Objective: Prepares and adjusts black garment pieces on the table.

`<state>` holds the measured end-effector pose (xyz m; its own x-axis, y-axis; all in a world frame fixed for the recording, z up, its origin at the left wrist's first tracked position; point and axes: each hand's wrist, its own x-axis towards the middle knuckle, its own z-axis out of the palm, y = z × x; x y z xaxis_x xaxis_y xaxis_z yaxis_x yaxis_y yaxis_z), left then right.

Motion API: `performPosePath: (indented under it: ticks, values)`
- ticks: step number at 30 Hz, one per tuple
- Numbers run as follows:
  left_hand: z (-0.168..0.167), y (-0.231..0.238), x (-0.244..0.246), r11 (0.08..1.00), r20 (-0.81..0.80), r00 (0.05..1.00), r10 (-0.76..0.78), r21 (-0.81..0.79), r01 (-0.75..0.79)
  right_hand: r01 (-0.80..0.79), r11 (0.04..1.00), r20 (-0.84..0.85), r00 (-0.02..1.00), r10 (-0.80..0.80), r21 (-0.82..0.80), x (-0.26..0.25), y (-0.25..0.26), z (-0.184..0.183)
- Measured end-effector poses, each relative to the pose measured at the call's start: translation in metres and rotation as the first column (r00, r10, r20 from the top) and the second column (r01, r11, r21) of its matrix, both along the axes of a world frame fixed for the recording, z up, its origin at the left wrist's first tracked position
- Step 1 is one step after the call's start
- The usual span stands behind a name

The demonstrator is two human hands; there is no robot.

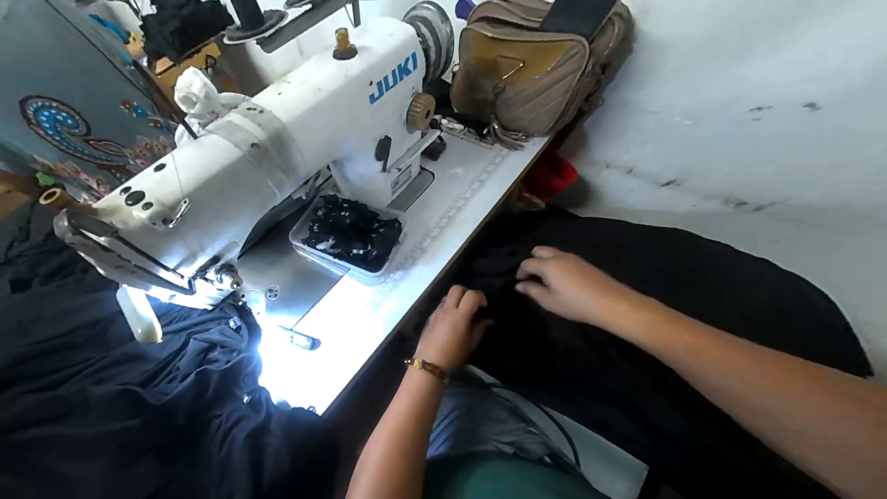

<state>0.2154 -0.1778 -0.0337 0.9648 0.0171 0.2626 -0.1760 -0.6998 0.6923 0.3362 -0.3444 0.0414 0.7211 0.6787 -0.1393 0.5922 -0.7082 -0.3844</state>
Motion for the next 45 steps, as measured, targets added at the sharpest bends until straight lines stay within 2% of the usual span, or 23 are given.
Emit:
performPosePath:
  ticks: [2, 4, 7, 10, 16, 19, 21, 23, 25, 28, 30, 32, 37, 40, 43, 45]
  values:
    - [-0.008, 0.005, -0.003, 0.996, -0.160, 0.984, -0.082, 0.024, 0.087, 0.040, 0.997, 0.004, 0.999, -0.040, 0.072, 0.014, -0.012, 0.009]
    - [-0.014, 0.004, -0.003, 0.991, -0.278, 0.956, -0.093, 0.072, 0.117, 0.059, 0.988, 0.022, 0.998, -0.062, 0.145, 0.022, -0.020, 0.014]
    - [-0.018, -0.001, 0.004, 0.980, -0.349, 0.934, -0.078, 0.144, 0.136, 0.043, 0.983, 0.043, 0.998, -0.051, 0.179, 0.025, -0.026, 0.013]
    - [-0.016, 0.000, 0.007, 0.977, -0.287, 0.957, -0.044, 0.188, 0.101, 0.010, 0.989, 0.083, 0.996, -0.023, 0.150, 0.021, -0.025, 0.004]
    - [-0.001, -0.006, 0.017, 0.993, 0.032, 0.998, 0.050, 0.105, -0.053, -0.003, 0.999, 0.008, 1.000, 0.003, -0.054, -0.008, -0.003, -0.006]
    - [0.007, -0.014, 0.022, 1.000, -0.019, 1.000, 0.016, 0.025, -0.016, -0.009, 0.983, -0.028, 1.000, 0.004, -0.183, -0.022, 0.012, -0.010]
    - [0.005, -0.010, 0.016, 0.993, -0.018, 0.999, -0.049, -0.105, 0.046, -0.003, 0.992, -0.034, 0.999, -0.001, -0.127, -0.016, 0.010, -0.012]
    - [-0.002, 0.000, 0.009, 0.980, -0.059, 0.989, -0.137, -0.153, 0.127, 0.033, 0.999, -0.056, 0.998, -0.035, -0.039, -0.005, 0.001, -0.008]
    - [-0.011, 0.007, 0.004, 0.979, -0.194, 0.961, -0.195, -0.095, 0.179, 0.057, 0.998, -0.078, 0.995, -0.054, 0.039, 0.006, -0.008, -0.005]
    - [-0.016, 0.009, 0.003, 0.964, -0.379, 0.898, -0.224, 0.047, 0.260, 0.011, 0.986, -0.004, 1.000, -0.011, 0.168, 0.016, -0.019, -0.014]
    - [-0.015, 0.006, 0.003, 0.964, -0.384, 0.903, -0.191, 0.102, 0.247, -0.044, 0.982, 0.031, 0.999, 0.039, 0.181, 0.015, -0.022, -0.017]
    - [-0.013, 0.006, 0.005, 0.970, -0.347, 0.925, -0.154, 0.124, 0.208, -0.076, 0.991, 0.018, 0.997, 0.074, 0.112, 0.011, -0.019, -0.015]
    - [-0.004, 0.000, 0.008, 0.993, -0.044, 0.999, 0.024, 0.118, -0.018, -0.133, 0.990, -0.045, 0.990, 0.131, -0.042, -0.011, -0.003, -0.014]
    - [-0.004, -0.006, 0.010, 0.997, 0.052, 0.997, 0.055, 0.043, -0.058, -0.110, 0.986, -0.061, 0.993, 0.103, -0.128, -0.020, 0.008, -0.023]
    - [-0.004, 0.006, 0.001, 0.996, -0.115, 0.990, -0.084, -0.051, 0.078, -0.034, 0.998, -0.067, 0.997, 0.031, -0.046, -0.008, 0.003, -0.027]
    - [-0.008, 0.011, -0.008, 0.987, -0.278, 0.951, -0.134, 0.046, 0.152, 0.019, 1.000, -0.097, 0.995, -0.017, 0.020, 0.003, -0.004, -0.019]
